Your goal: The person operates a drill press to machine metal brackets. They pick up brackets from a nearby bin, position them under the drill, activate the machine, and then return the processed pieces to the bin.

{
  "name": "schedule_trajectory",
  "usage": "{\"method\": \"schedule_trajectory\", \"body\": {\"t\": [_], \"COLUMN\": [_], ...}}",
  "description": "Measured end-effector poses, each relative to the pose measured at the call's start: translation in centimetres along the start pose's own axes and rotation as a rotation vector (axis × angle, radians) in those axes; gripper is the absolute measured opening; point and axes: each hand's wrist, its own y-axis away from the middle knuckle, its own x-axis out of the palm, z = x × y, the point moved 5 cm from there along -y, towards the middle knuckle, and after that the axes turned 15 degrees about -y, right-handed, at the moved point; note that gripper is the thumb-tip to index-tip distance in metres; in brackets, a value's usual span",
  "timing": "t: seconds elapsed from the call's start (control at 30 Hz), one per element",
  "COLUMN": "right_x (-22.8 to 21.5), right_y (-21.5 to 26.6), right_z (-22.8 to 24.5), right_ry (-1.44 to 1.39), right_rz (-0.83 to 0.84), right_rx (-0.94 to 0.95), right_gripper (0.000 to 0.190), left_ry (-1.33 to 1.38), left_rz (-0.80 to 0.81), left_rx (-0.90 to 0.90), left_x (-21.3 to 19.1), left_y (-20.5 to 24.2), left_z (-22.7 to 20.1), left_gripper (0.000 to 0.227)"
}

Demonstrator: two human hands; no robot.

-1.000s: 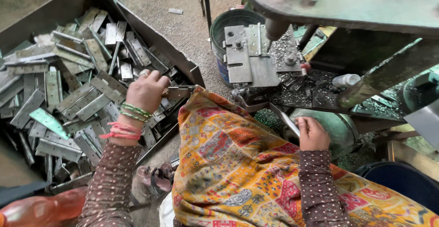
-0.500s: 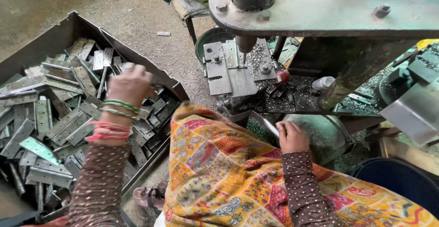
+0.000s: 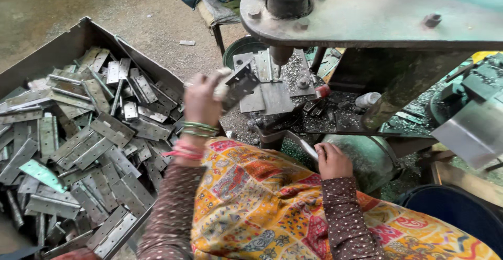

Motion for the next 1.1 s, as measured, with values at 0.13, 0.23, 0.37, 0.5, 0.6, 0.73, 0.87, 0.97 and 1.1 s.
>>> {"method": "schedule_trajectory", "body": {"t": [0.13, 0.23, 0.37, 0.5, 0.6, 0.73, 0.87, 0.97, 1.1], "right_x": [0.2, 0.0, 0.6, 0.9, 0.7, 0.8, 2.2, 2.5, 2.9], "right_y": [0.4, 0.0, -0.1, -0.4, -0.3, -0.3, -0.5, -1.1, -2.1], "right_z": [0.1, 0.1, -0.3, -0.6, -0.2, 0.2, -0.2, -0.5, -1.0], "right_ry": [-0.017, -0.016, 0.020, 0.069, 0.092, 0.219, 0.440, 0.469, 0.514], "right_rz": [-0.025, -0.051, -0.010, 0.066, 0.075, 0.180, 0.566, 0.677, 0.724], "right_rx": [-0.009, -0.049, -0.026, 0.039, 0.027, 0.109, 0.309, 0.437, 0.537], "right_gripper": [0.025, 0.024, 0.023, 0.024, 0.025, 0.029, 0.043, 0.048, 0.047], "left_ry": [-0.226, -0.411, -0.376, -0.280, -0.307, -0.312, -0.257, -0.256, -0.251], "left_rz": [0.342, 0.347, 0.384, 0.355, 0.364, 0.325, 0.378, 0.358, 0.355], "left_rx": [0.048, 0.116, 0.116, 0.157, 0.178, 0.123, 0.090, 0.073, 0.045], "left_x": [8.1, 10.2, 10.4, 9.6, 10.1, 10.8, 11.3, 11.3, 11.5], "left_y": [2.4, 3.6, 5.7, 7.4, 6.8, 5.0, 4.2, 4.3, 4.2], "left_z": [-4.9, -6.2, -7.9, -11.3, -13.1, -13.6, -13.3, -13.5, -13.6], "left_gripper": [0.041, 0.062, 0.057, 0.056, 0.045, 0.053, 0.055, 0.053, 0.051]}}
